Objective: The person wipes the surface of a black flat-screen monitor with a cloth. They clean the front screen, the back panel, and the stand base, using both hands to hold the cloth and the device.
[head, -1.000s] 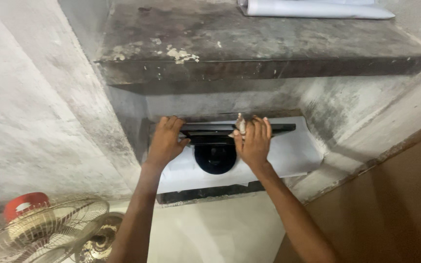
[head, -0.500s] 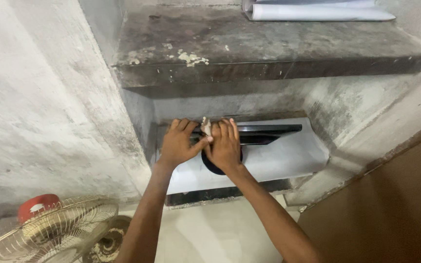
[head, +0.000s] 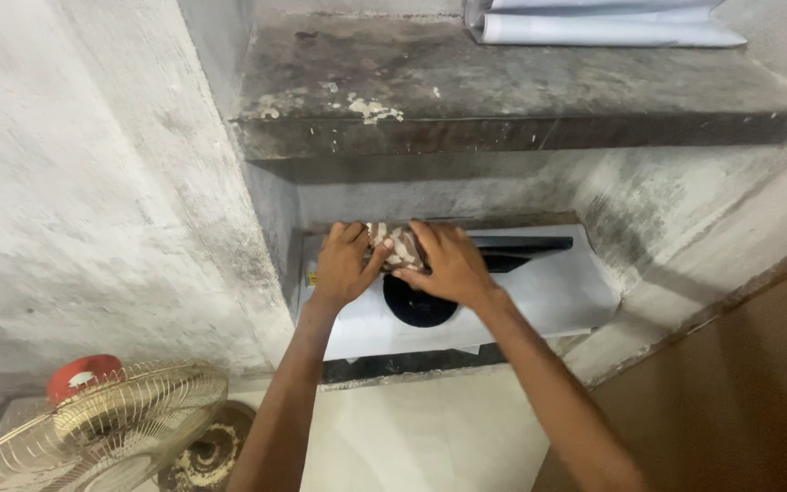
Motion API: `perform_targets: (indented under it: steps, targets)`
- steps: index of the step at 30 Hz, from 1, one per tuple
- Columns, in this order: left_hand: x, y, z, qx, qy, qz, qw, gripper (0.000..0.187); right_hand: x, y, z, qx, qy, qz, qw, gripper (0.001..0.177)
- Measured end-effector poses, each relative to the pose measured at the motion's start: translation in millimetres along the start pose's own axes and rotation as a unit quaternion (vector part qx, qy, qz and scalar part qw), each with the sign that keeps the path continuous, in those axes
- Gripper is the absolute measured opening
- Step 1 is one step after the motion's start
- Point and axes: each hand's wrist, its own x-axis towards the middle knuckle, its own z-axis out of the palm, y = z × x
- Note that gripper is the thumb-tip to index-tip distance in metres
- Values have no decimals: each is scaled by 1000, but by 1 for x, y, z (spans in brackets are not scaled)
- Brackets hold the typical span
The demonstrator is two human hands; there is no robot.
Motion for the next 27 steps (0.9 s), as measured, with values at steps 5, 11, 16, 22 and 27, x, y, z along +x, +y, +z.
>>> perform_targets:
  steps: [5,11,16,22,27]
  targets:
    - [2,5,-4,-31,-5,-26,999,42,-6,22,-10,-86,21,-47,995,91]
    - [0,1,-1,-11,-9,-19,1000,45,-6,23,4,-113,64,-35,991,80]
    - [1,10,-8,22,-26,-27,999,58,-8,27,9,-117,52,-14,992,68]
    - [-4,52,-7,115,70,46,990,63,-6,33,16,-90,112,-43,989,63]
    - [-11,62,13,118,18,78,990,55,-5,33,15,-81,69,-19,994,68]
